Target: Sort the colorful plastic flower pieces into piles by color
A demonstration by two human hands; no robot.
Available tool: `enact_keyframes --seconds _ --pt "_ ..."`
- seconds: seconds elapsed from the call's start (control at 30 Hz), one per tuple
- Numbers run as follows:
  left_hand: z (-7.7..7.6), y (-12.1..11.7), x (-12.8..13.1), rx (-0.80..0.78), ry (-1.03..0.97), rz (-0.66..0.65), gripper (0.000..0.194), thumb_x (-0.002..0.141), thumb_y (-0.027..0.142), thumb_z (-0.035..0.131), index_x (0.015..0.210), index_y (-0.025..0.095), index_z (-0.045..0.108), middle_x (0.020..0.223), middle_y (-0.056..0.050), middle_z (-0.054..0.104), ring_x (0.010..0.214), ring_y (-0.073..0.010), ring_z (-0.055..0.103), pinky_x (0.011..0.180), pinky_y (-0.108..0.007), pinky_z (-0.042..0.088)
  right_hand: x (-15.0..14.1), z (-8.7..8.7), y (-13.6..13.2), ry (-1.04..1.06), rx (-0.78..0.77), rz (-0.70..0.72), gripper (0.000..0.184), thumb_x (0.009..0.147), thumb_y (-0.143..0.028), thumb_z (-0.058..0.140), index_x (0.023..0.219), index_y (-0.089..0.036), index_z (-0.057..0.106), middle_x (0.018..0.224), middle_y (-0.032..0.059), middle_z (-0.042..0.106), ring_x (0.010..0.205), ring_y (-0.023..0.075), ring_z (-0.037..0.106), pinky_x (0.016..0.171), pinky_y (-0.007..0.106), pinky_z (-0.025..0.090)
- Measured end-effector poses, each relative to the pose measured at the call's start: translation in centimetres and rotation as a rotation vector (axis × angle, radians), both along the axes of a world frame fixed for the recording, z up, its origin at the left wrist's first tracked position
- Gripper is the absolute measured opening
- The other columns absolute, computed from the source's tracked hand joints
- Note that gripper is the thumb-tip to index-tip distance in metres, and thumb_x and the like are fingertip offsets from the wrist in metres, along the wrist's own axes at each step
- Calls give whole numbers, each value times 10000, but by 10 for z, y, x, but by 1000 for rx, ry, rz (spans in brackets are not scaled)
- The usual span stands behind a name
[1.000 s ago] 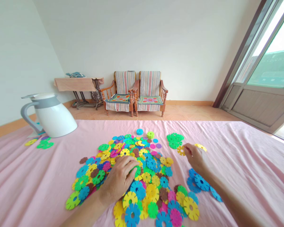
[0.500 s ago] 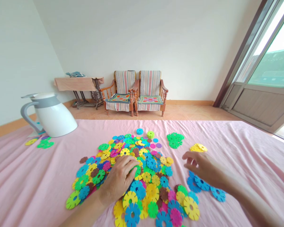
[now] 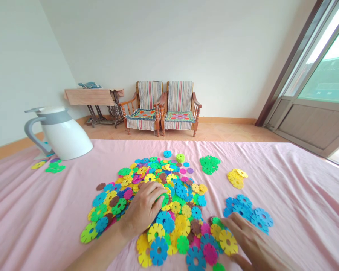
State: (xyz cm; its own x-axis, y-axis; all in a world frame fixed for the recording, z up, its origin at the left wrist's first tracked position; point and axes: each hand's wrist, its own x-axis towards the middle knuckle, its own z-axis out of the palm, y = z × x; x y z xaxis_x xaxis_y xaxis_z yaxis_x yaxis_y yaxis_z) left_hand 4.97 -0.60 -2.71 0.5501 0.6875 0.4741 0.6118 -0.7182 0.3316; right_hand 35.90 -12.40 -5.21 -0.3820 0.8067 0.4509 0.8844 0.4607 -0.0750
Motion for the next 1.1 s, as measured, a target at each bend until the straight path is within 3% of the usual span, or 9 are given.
enact_keyframes --seconds 0.13,0.3,0.4,0.53,0.6,0.67,0.73,0.97,1.1 --pt "-1 0 0 8 3 5 196 916 162 472 1031 223 619 1006 -41 605 976 -189 552 878 -357 460 -7 -18 5 9 96 -7 402 773 -197 545 1174 -209 577 1052 143 696 886 286 702 674 327 606" --pt "0 0 1 13 2 1 194 917 165 474 1031 227 618 1001 -38 607 974 -188 553 877 -354 460 -35 -19 17 117 74 -14 435 797 -130 479 1229 -169 513 1125 147 664 990 248 671 758 288 580" --pt "-1 1 0 2 -1 -2 191 924 171 466 1032 224 615 1000 -39 607 975 -185 553 880 -350 462 -58 -6 26 182 -28 -20 393 780 -85 463 1155 -169 546 1079 135 671 948 227 672 749 278 562" --pt "-2 1 0 5 0 -4 195 928 183 460 1042 223 613 1010 -47 609 982 -187 555 883 -350 469 -82 28 38 213 -337 -50 232 760 -49 449 862 -198 595 856 55 674 717 164 648 627 235 500" --pt "-1 1 0 13 0 0 201 925 181 463 1050 226 614 1013 -49 611 982 -189 558 880 -352 473 -82 42 47 225 -409 -50 190 802 -83 434 739 -198 572 744 27 645 628 146 607 574 230 445" --pt "-1 1 0 18 -2 -1 200 921 178 469 1047 227 616 1011 -48 614 979 -190 561 876 -353 477 -68 48 60 283 -406 -51 207 835 -133 423 705 -201 570 694 12 627 608 141 584 568 235 411" --pt "-1 1 0 18 -5 -1 196 919 179 472 1041 227 618 1009 -47 615 975 -191 564 874 -353 479 -41 43 78 363 -358 -79 184 838 -187 431 772 -205 601 712 11 638 645 151 589 607 249 415" --pt "0 -1 0 -3 -16 1 180 915 173 484 1024 226 617 1001 -37 612 977 -184 561 881 -344 475 74 -10 124 524 -149 -506 269 774 -279 414 911 -145 603 723 79 645 622 204 609 587 317 461" --pt "0 -1 0 -7 -16 -2 185 917 166 479 1030 225 613 1005 -41 611 980 -185 559 880 -346 476 87 -18 124 533 -86 -578 333 800 -301 420 1036 -128 578 939 138 639 626 183 612 628 340 477"
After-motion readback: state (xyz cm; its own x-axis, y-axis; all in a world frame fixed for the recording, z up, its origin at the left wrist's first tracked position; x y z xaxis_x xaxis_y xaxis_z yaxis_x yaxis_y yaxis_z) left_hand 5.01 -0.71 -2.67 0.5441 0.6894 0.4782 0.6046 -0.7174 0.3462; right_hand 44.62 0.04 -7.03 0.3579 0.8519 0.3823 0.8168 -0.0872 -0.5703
